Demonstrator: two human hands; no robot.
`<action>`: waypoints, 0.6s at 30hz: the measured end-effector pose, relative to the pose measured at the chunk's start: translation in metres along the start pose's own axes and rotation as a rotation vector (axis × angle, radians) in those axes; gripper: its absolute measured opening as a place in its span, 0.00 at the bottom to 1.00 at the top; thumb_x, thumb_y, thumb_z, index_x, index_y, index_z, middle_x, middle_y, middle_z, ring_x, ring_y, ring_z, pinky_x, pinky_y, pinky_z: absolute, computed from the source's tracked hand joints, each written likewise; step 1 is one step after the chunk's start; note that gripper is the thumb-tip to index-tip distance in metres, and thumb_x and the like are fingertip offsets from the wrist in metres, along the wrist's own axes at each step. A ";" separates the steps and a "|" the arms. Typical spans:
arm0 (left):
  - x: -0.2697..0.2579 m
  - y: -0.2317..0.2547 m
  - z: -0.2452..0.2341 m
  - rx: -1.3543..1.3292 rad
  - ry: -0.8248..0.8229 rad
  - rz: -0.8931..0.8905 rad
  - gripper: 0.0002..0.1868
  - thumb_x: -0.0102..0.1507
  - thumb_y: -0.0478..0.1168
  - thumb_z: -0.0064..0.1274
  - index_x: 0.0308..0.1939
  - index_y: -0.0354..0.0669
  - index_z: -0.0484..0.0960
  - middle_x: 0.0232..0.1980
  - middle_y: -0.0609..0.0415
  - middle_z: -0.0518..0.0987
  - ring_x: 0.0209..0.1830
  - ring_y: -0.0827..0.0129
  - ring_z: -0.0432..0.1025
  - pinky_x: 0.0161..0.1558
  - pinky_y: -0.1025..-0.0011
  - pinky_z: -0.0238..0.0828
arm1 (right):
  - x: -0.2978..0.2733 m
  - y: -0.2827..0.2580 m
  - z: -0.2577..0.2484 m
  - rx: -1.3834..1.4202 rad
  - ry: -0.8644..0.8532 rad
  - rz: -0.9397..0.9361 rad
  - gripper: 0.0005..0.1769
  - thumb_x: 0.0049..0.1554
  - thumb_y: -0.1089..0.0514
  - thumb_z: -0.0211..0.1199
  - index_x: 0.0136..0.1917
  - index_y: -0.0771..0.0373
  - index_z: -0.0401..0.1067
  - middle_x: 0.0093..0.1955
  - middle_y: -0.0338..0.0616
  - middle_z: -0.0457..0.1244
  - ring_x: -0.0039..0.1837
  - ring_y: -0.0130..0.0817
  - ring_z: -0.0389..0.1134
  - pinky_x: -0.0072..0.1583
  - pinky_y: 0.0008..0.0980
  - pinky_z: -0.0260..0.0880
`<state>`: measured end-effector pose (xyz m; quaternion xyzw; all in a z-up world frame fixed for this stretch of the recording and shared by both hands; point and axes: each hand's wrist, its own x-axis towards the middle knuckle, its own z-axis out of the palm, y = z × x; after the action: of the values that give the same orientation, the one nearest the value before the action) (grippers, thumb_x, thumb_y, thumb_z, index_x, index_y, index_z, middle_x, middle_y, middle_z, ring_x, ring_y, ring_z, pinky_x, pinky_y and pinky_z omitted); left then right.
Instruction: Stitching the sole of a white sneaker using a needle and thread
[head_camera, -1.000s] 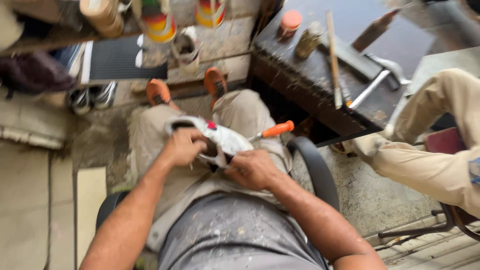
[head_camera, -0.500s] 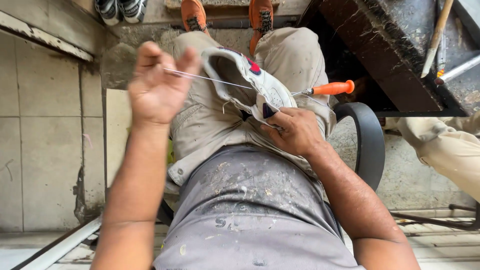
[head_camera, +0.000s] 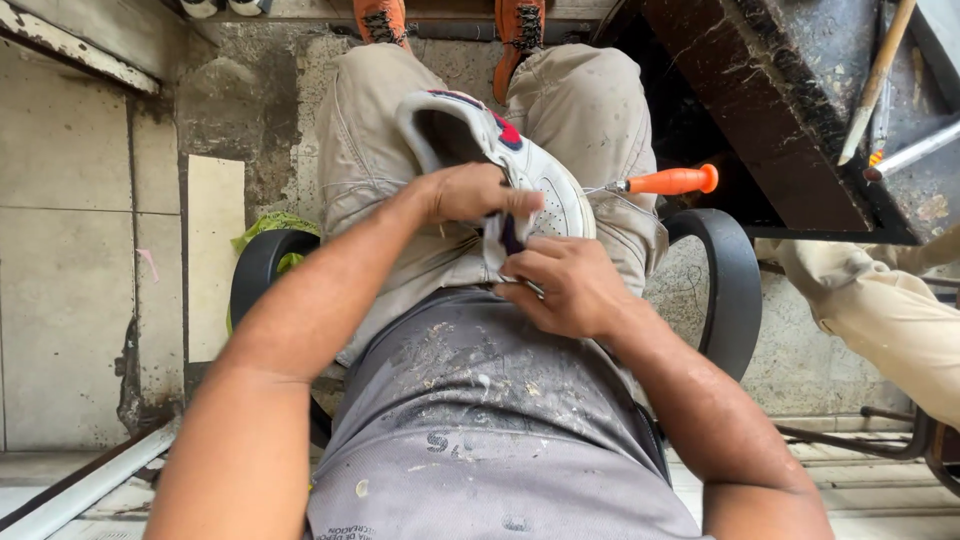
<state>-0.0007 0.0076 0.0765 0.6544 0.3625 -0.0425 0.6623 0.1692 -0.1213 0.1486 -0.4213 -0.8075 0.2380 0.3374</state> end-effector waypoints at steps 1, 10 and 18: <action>0.018 -0.029 0.011 -0.493 0.079 0.124 0.24 0.63 0.56 0.62 0.47 0.37 0.87 0.46 0.52 0.85 0.49 0.61 0.76 0.62 0.60 0.69 | 0.003 -0.004 -0.006 0.111 -0.021 0.025 0.04 0.58 0.55 0.67 0.44 0.54 0.74 0.30 0.39 0.61 0.34 0.45 0.69 0.39 0.40 0.71; 0.002 -0.026 0.047 -1.169 0.049 0.315 0.26 0.64 0.43 0.64 0.65 0.42 0.78 0.59 0.51 0.83 0.57 0.60 0.78 0.62 0.54 0.73 | -0.010 0.080 -0.052 -0.675 -0.363 0.229 0.08 0.60 0.51 0.58 0.39 0.50 0.70 0.37 0.40 0.64 0.44 0.48 0.71 0.47 0.46 0.71; 0.024 -0.048 0.051 -1.053 0.132 0.364 0.28 0.63 0.43 0.66 0.65 0.42 0.78 0.59 0.53 0.82 0.58 0.62 0.76 0.61 0.53 0.75 | 0.011 0.040 -0.045 -0.812 -0.564 0.539 0.13 0.60 0.49 0.53 0.38 0.50 0.75 0.41 0.39 0.64 0.40 0.41 0.71 0.41 0.43 0.72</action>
<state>0.0131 -0.0345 0.0176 0.2886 0.2566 0.3002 0.8722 0.2192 -0.0862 0.1555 -0.6289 -0.7569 0.0894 -0.1536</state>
